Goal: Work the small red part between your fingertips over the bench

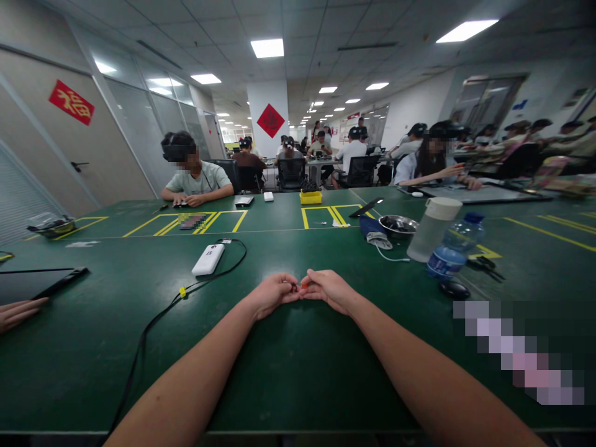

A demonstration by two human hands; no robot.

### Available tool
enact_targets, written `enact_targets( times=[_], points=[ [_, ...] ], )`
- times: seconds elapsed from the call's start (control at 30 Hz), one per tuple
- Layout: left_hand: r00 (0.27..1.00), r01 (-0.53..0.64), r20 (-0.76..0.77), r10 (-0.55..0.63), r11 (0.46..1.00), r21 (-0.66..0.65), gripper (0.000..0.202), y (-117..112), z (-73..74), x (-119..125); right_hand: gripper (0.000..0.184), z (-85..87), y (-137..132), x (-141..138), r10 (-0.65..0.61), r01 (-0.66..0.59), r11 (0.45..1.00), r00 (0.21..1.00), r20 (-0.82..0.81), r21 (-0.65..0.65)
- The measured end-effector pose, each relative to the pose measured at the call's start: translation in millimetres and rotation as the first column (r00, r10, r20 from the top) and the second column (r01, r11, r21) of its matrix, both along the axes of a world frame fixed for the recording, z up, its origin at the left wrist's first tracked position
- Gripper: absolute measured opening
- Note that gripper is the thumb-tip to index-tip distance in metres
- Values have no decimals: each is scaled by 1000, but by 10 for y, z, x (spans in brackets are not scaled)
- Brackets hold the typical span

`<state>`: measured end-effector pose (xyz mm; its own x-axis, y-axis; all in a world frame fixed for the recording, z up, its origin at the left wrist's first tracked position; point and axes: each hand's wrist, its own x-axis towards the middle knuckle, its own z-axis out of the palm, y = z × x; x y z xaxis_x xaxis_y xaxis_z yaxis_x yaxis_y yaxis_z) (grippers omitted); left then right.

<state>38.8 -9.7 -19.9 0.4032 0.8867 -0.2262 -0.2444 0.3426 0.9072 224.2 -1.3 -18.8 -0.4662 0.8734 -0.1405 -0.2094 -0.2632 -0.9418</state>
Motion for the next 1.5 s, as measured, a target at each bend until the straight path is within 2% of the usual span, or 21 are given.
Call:
enact_targets(
  times=[0.27, 0.47, 0.57, 0.73, 1.0, 1.33, 1.5],
  points=[
    [999, 6, 41, -5, 1000, -31, 17, 24, -6, -38, 38, -20, 29, 9, -24, 20, 998, 998, -55, -65],
    [1000, 12, 16, -11, 1000, -26, 21, -13, 33, -4, 14, -31, 14, 11, -21, 21, 1000, 999, 41, -3],
    [999, 36, -10, -36, 999, -12, 20, -18, 24, 14, 10, -24, -8, 0, -19, 14, 999, 993, 119, 40],
    [992, 94, -84, -89, 993, 64, 15, 18, -40, 7, 16, 3, -40, -9, -14, 2, 997, 986, 164, 76],
    [997, 62, -58, -54, 989, 135, 23, 3, -52, 4, 23, -2, -50, 0, -33, 11, 990, 987, 156, 138],
    [990, 69, -137, -33, 961, 267, 21, 7, -37, 5, 31, -10, -14, -1, -81, 31, 963, 981, 176, 266],
    [989, 71, -143, -30, 953, 293, 21, 19, -51, -4, 33, -40, 9, 8, -80, 35, 961, 985, 155, 273]
  ],
)
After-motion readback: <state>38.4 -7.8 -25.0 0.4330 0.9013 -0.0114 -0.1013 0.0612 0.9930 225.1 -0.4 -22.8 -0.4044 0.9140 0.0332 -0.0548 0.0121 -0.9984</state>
